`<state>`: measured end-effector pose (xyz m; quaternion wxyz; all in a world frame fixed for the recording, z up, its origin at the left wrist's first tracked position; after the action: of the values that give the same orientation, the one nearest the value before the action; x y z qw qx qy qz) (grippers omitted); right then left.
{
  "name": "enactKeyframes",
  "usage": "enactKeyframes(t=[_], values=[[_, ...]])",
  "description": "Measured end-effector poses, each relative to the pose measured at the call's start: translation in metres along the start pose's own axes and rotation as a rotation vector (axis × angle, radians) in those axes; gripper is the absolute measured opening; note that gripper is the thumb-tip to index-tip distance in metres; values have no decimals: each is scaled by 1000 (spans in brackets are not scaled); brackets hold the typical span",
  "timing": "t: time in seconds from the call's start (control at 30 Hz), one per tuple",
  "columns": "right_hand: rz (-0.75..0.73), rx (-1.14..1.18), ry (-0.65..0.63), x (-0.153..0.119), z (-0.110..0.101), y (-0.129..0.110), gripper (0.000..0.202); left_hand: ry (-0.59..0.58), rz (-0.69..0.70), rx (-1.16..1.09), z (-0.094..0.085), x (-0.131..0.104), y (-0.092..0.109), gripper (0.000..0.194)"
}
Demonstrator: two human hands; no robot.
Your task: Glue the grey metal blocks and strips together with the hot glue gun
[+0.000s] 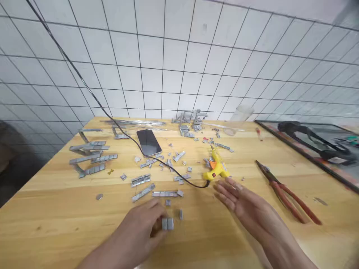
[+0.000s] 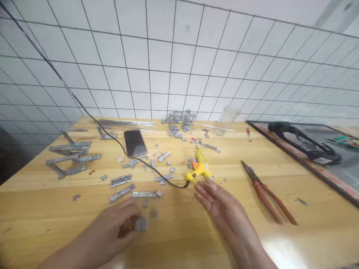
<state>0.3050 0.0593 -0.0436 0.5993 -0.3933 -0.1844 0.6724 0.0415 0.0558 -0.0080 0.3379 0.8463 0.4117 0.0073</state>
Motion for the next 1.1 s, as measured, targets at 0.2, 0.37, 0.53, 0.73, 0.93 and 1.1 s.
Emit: enactKeyframes(t=[0.2,0.37,0.53,0.73,0.93,1.1], values=[[162,70,-26,29,26,12,12,3,1,-77,1,2,1,15],[134,107,-103,48,46,7,11,-29,-32,-87,1,3,-1,18],[-7,90,-263,35,64,-28,17,-29,-39,-104,1,2,-3,23],[-448,-392,-208,10,54,-88,15,-44,-36,-81,3,1,-3,22],[-429,-880,-60,-2,48,-89,30,-48,-34,-50,3,0,-1,16],[-74,-969,-434,9,54,-40,13,-26,-34,-68,4,-1,-4,16]])
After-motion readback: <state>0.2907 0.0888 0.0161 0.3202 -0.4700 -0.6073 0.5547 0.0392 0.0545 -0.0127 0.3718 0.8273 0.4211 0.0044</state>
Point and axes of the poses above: each hand's wrist, its own x-axis towards the middle knuckle, its own z-axis out of the palm, y = z × x, the point moved 7 cm from there along x, towards the middle knuckle, and after that the axes turned 11 degrees about -y, right-handed, at the moved point
